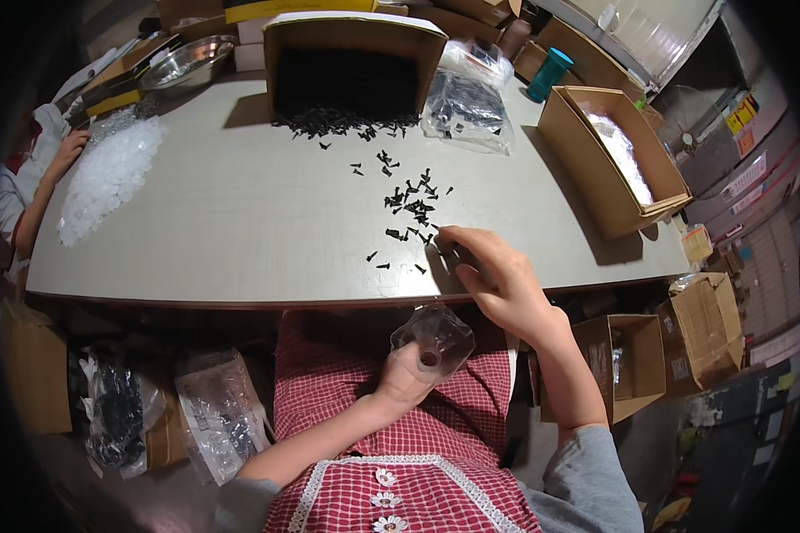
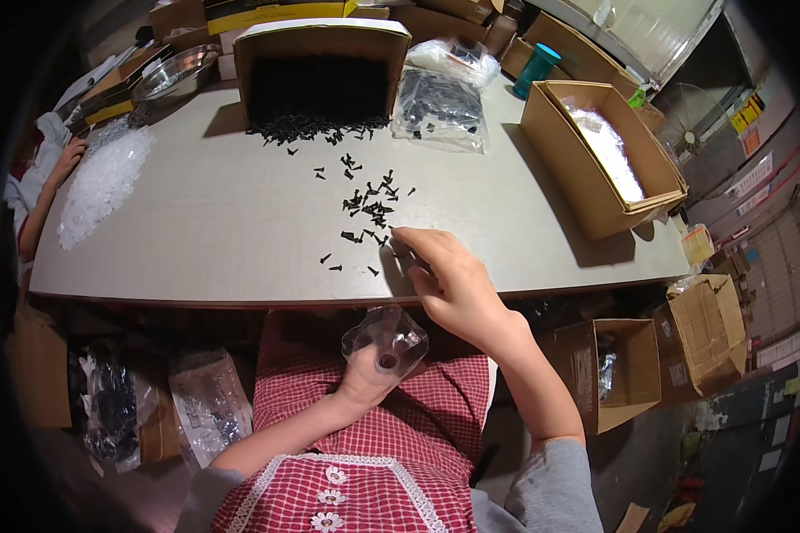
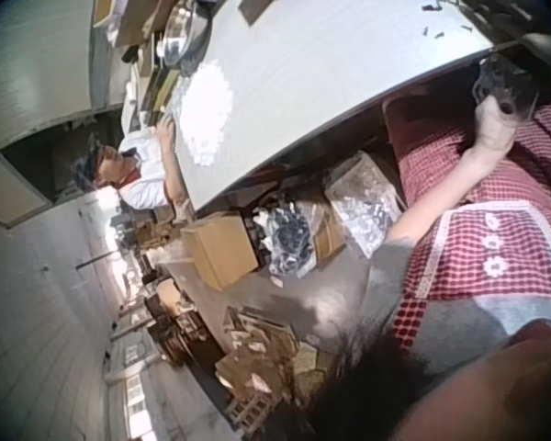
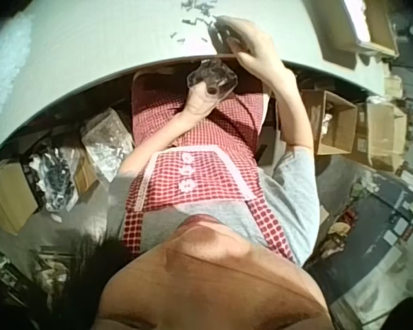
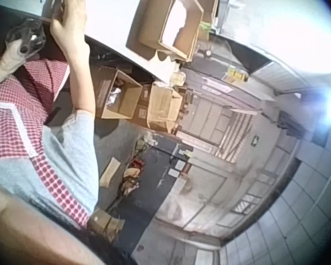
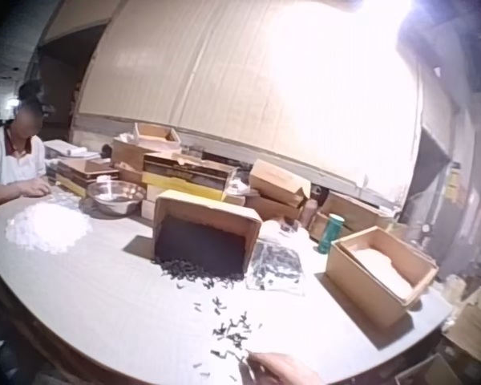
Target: The person sorts small plastic or metal parts by hand, placing them into small clear plastic bags.
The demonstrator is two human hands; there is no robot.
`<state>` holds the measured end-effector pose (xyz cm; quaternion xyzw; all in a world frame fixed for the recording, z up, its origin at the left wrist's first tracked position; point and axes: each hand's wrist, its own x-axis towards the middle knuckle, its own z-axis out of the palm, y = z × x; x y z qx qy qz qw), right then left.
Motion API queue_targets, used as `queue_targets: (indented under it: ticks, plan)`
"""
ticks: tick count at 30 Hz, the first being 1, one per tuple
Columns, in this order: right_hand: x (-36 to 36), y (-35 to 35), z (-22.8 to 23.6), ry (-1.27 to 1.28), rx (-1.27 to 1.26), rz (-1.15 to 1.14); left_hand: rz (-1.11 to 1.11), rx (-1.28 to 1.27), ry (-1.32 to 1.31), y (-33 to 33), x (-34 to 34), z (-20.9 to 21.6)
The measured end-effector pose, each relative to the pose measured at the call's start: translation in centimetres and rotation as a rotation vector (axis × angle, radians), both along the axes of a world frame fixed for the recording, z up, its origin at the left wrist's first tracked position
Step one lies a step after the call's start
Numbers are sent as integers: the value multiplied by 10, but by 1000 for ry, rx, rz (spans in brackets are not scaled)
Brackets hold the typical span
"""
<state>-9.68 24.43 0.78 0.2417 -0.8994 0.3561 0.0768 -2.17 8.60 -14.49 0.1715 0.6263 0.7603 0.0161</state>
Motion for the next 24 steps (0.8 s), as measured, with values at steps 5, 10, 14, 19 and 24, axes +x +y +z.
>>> queue_targets:
  ticks: [5,10,14,19,24]
  plan:
    - [-6,-11,-5,219,70,-27,68,-230,150,2,-1,-9]
    - [-11,-20,-22,354,48,8,168,-214,244,0,-6,16]
    - [-12,-21,-21,401,-15,-31,114,-173,75,-3,-5,19]
    - [-24,-22,-16,437,71,11,123,-153,0,0,-3,11]
    - [-15,-6,-12,316,90,73,42,-215,-6,-5,-3,7]
